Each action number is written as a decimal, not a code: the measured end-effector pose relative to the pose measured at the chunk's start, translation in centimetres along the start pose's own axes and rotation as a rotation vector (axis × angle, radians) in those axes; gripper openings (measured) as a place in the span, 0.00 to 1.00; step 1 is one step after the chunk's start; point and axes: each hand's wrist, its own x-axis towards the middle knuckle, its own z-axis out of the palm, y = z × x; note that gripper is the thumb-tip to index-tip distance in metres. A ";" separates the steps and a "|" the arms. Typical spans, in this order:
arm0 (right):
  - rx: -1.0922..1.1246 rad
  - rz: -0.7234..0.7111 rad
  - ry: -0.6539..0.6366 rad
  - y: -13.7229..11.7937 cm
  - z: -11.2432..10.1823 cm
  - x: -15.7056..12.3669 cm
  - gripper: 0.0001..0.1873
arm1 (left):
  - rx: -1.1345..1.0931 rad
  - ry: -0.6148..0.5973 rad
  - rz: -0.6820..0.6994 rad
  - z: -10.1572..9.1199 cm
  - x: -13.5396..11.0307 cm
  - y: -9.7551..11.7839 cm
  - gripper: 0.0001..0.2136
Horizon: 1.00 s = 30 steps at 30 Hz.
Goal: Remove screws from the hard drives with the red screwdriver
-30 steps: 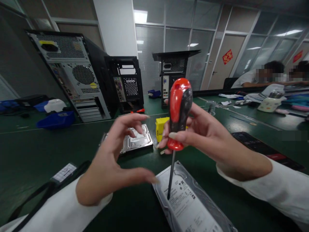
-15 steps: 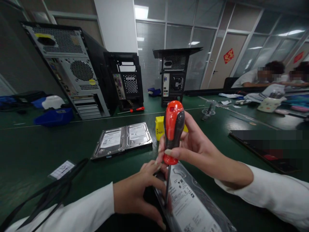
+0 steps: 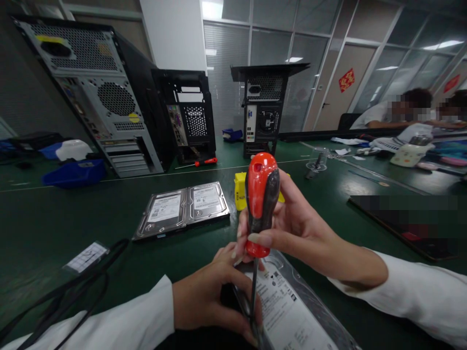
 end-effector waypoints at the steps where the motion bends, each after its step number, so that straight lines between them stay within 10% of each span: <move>1: -0.003 0.001 -0.002 0.0 0.0 0.0 0.40 | 0.015 0.013 0.022 -0.1 0.0 0.1 0.09; 30: 0.076 -0.029 -0.094 -0.4 0.7 -0.7 0.45 | 0.098 0.025 0.094 -0.1 0.2 -0.4 0.06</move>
